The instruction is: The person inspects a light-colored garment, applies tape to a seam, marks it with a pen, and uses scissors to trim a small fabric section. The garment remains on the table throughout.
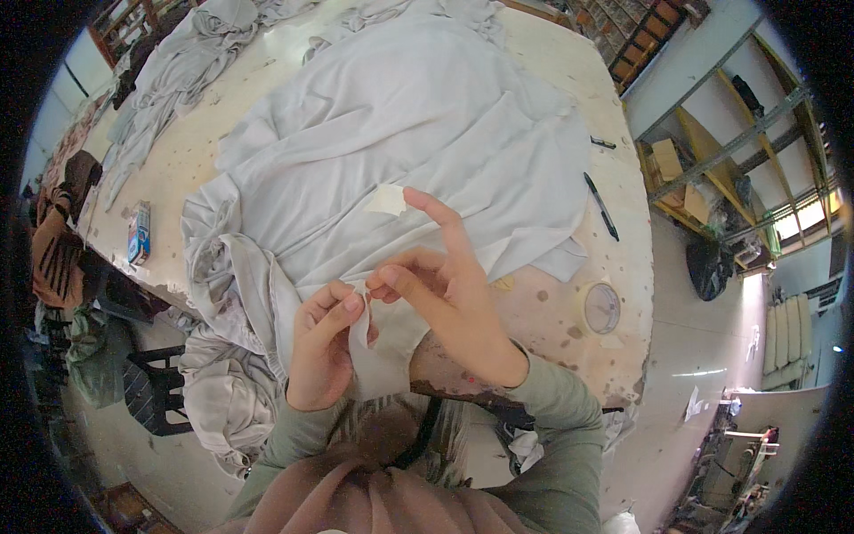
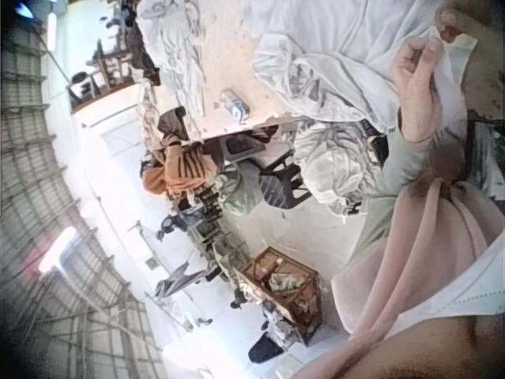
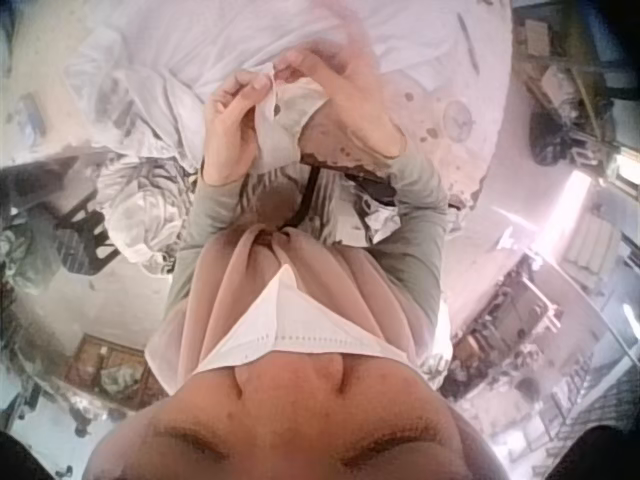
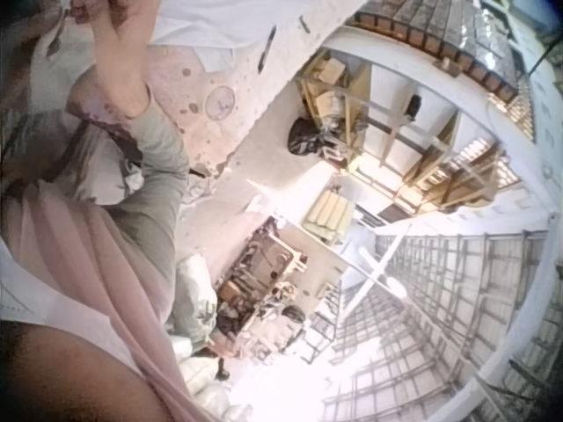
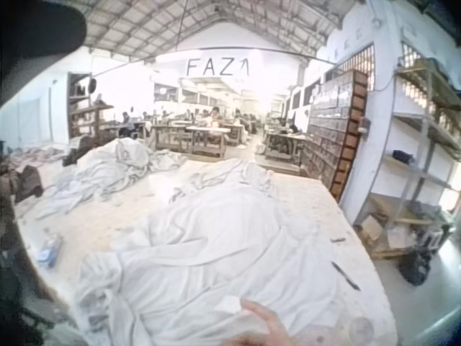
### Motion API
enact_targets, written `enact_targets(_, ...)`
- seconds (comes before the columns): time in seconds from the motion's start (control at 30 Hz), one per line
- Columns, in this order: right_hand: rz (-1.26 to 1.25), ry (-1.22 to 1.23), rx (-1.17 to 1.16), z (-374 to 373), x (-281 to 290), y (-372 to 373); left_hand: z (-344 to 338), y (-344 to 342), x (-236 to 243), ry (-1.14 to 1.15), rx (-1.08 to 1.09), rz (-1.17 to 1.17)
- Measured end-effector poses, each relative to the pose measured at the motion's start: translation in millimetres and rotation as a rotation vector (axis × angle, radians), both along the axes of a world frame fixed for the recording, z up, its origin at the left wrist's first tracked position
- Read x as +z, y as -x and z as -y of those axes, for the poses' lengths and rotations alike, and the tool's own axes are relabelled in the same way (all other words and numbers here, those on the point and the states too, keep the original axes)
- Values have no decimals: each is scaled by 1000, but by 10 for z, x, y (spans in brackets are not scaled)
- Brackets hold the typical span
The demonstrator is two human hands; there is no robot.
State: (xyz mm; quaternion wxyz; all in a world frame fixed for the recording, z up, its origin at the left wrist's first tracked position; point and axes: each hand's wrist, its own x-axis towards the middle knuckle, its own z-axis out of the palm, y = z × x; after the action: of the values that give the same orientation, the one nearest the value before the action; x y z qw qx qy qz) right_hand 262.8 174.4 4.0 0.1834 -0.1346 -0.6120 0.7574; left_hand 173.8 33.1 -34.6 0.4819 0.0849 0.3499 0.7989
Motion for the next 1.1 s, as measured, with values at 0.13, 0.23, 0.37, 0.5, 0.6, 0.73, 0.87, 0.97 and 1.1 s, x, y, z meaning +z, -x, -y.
enact_targets(0.13, -18, -129, -55, 16, -50, 15, -39, -9, -60, 43, 48, -66)
enact_targets(0.23, -8, -268, -40, 29, -114, 63, -66, -9, -93, 87, 79, -173)
enact_targets(0.37, 35, -185, -125, -62, -145, 117, -79, 57, -112, 184, 84, -263)
enact_targets(0.5, 4, -102, -85, -120, -133, 107, -86, 97, -126, 119, 83, -187)
enact_targets(0.6, -1, -82, -92, -80, -157, 94, -103, 75, -145, 97, 100, -168)
enact_targets(0.73, -60, -176, -89, -52, -201, 124, -119, 45, -154, 98, 104, -205)
enact_targets(0.87, -55, -361, -322, -262, -136, 154, -25, 146, -118, 231, 4, -346)
enact_targets(0.97, -88, -217, -371, -533, -48, 121, 125, 326, -99, 326, -51, -468)
enact_targets(1.1, -43, -145, -276, -705, -83, 82, 301, 530, -147, 413, -20, -570)
